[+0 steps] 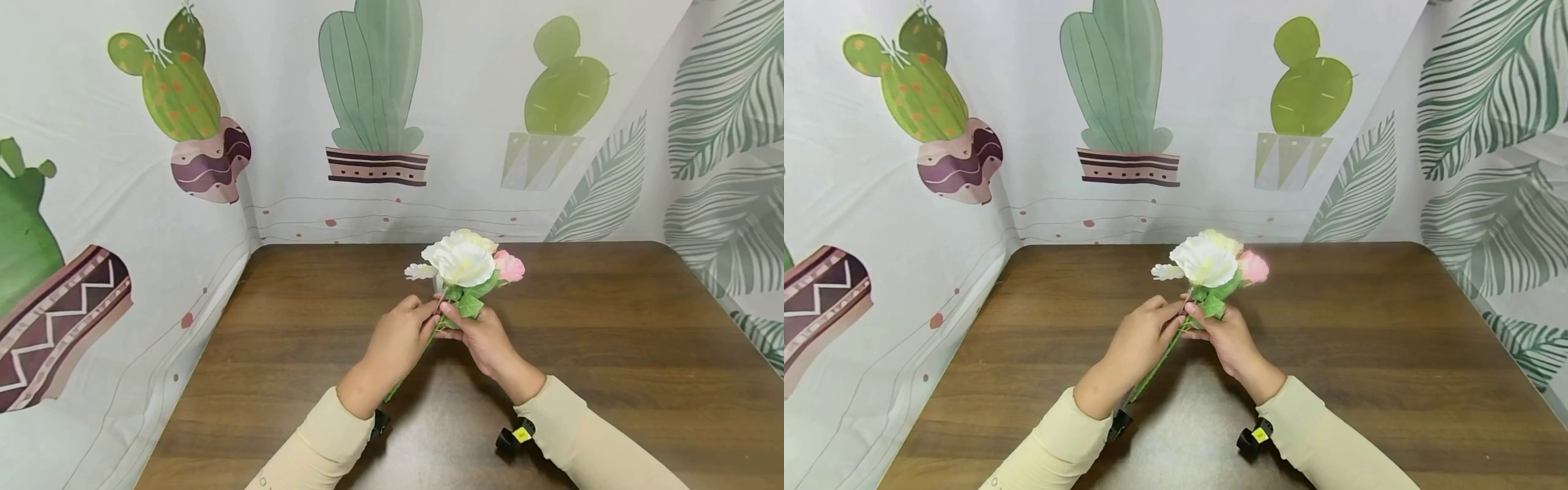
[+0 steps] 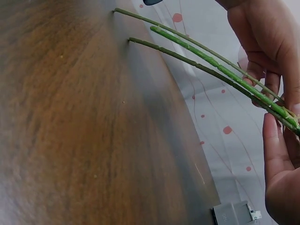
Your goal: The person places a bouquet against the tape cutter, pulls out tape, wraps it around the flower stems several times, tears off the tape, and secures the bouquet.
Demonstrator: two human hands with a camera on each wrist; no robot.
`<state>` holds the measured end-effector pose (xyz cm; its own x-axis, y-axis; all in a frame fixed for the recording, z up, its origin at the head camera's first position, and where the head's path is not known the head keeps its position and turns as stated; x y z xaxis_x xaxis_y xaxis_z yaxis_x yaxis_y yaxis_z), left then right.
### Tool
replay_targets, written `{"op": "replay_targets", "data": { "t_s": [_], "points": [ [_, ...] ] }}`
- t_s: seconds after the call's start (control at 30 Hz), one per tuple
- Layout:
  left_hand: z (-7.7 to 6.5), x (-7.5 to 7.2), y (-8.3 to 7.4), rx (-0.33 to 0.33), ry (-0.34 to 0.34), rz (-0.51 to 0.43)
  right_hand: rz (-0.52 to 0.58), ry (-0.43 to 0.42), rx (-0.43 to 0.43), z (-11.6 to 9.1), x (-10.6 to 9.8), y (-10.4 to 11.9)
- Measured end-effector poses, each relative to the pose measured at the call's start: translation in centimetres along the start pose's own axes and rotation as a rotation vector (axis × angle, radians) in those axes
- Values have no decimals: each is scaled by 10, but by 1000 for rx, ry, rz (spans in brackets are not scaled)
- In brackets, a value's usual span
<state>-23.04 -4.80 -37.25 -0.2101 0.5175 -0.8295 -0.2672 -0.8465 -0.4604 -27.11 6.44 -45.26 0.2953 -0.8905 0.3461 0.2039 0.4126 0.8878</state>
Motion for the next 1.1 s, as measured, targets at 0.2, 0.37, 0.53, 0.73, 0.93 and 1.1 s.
{"op": "replay_targets", "data": {
  "t_s": [0.2, 0.37, 0.53, 0.73, 0.93, 1.1],
  "points": [
    [-2, 6, -3, 28, 15, 90, 10, -30, 6, 0, -2, -1],
    [-3, 7, -4, 38, 36, 75, 10, -37, 2, 0, -2, 0],
    [-1, 6, -2, 22, 66, 17, 5, -40, 9, 0, -3, 0],
    [3, 9, 4, -51, 107, -15, -3, -46, 25, 1, -5, 0],
    [6, 10, 13, -159, 155, -64, 29, -14, 4, 4, -6, 3],
    [7, 14, 22, -218, 230, -126, 47, -17, -6, 6, -7, 5]
  ]
}}
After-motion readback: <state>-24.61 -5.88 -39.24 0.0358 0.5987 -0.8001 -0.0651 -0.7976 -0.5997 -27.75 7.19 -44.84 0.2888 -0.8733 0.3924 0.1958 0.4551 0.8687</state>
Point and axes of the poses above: each hand's wrist, its own z-axis towards the middle knuckle, its own x-axis out of the palm, y = z × x, the point moved 9 cm from there along z, towards the middle knuckle, and after that the axes turned 15 degrees about -x, right-handed, at the moved point
